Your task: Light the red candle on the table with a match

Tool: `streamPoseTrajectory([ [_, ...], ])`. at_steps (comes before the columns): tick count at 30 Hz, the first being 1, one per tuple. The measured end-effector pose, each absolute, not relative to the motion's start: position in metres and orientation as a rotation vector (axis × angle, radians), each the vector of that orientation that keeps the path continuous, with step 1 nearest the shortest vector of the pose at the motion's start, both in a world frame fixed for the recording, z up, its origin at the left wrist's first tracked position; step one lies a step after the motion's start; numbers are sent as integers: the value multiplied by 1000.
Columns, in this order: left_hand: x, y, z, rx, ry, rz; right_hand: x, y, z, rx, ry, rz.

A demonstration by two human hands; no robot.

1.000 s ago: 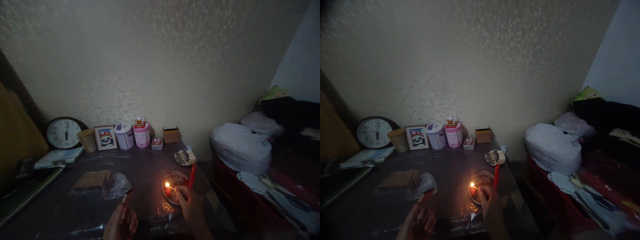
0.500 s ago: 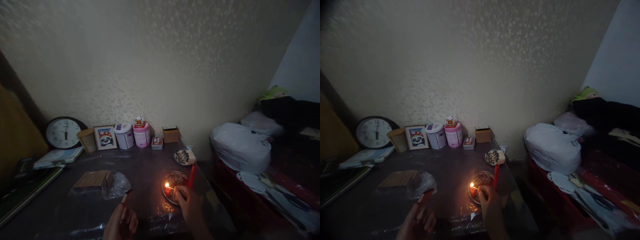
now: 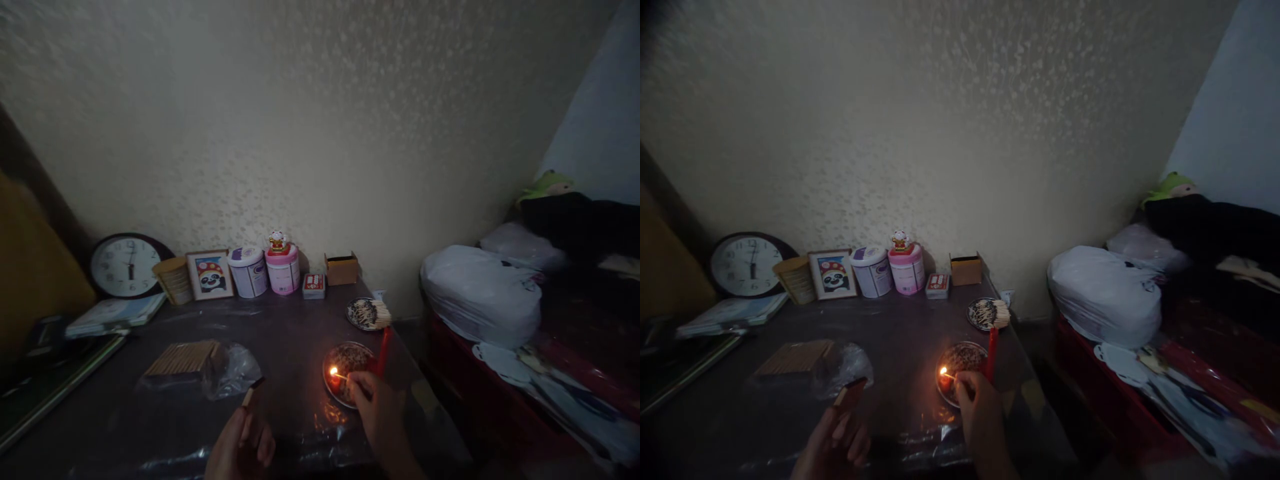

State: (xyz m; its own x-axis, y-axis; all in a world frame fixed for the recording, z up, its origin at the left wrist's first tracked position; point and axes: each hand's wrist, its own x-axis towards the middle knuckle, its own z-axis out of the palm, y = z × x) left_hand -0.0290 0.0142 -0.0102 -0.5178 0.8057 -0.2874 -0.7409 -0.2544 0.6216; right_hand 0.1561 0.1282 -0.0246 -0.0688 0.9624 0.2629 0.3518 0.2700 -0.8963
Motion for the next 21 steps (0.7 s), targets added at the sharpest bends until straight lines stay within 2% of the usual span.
streamPoseTrajectory([
  [21,-32,14,-14,158,880,1922,154,127,-13,-1227,-1561,856],
])
